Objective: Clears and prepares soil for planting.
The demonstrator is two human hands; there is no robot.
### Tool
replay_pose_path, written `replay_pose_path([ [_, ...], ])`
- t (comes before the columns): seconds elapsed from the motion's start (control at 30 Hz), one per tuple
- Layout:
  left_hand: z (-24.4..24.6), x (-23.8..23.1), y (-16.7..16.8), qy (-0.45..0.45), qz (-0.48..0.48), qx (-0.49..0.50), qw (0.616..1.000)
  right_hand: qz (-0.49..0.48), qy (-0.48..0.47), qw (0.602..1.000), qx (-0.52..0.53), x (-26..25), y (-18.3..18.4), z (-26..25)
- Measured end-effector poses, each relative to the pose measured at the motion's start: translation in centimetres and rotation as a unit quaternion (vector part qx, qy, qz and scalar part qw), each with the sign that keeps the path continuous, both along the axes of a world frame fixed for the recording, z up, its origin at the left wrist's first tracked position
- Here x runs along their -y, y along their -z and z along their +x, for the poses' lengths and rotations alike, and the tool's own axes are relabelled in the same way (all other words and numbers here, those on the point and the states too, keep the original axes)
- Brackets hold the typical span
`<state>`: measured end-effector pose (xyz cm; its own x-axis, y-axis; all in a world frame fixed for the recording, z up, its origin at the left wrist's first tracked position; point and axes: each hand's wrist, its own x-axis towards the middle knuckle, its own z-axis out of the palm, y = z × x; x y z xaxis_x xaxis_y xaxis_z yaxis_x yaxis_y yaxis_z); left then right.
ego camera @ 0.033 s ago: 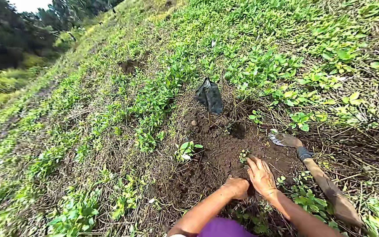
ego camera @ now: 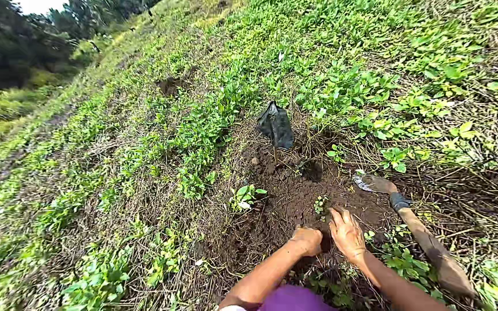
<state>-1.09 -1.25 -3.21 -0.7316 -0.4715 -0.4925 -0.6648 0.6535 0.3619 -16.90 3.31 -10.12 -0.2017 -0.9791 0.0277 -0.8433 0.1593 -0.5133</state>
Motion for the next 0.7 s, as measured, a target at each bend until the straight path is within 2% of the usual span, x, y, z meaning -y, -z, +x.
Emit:
replay_pose_path([
  [0.07,-0.6,1.2,3.2,-0.140,0.030,0.102,0.984,0.185,0.042,0.981,-0.032,-0.2,-0.9,-0.4],
  [0.1,-0.5,1.2,4.0,-0.176,0.038,0.146,0.973,0.277,0.034,0.959,-0.053,-0.1,-1.1,-0.4],
  [0.17,-0.4,-0.8,4.9,-0.178,0.070,0.232,0.954,0.389,-0.007,0.917,-0.086,-0.4,0.1,-0.6],
  [0.23,-0.3,-4.0,6.7,-0.164,0.103,0.279,0.941,0.414,-0.041,0.906,-0.077,-1.2,2.9,-1.2],
  [0.3,-0.2,-6.9,8.4,-0.216,0.104,0.274,0.931,0.424,-0.051,0.901,-0.075,-2.4,4.7,-1.4],
  [0.37,-0.2,-8.1,8.9,-0.291,0.083,0.228,0.925,0.425,-0.060,0.900,-0.075,-2.8,4.7,-0.8],
  [0.47,-1.5,-7.0,8.9,-0.359,0.070,0.196,0.910,0.453,-0.069,0.888,-0.045,-2.0,2.4,1.2],
  [0.57,-2.9,-6.3,8.4,-0.320,0.083,0.184,0.926,0.474,-0.063,0.878,0.010,-1.7,-0.7,3.2],
  [0.63,-3.4,-7.3,8.9,-0.263,0.109,0.139,0.949,0.469,-0.038,0.881,0.044,-2.9,0.5,3.4],
  [0.7,-3.7,-7.1,9.8,-0.253,0.110,0.052,0.960,0.433,-0.007,0.900,0.055,-3.5,2.4,2.5],
])
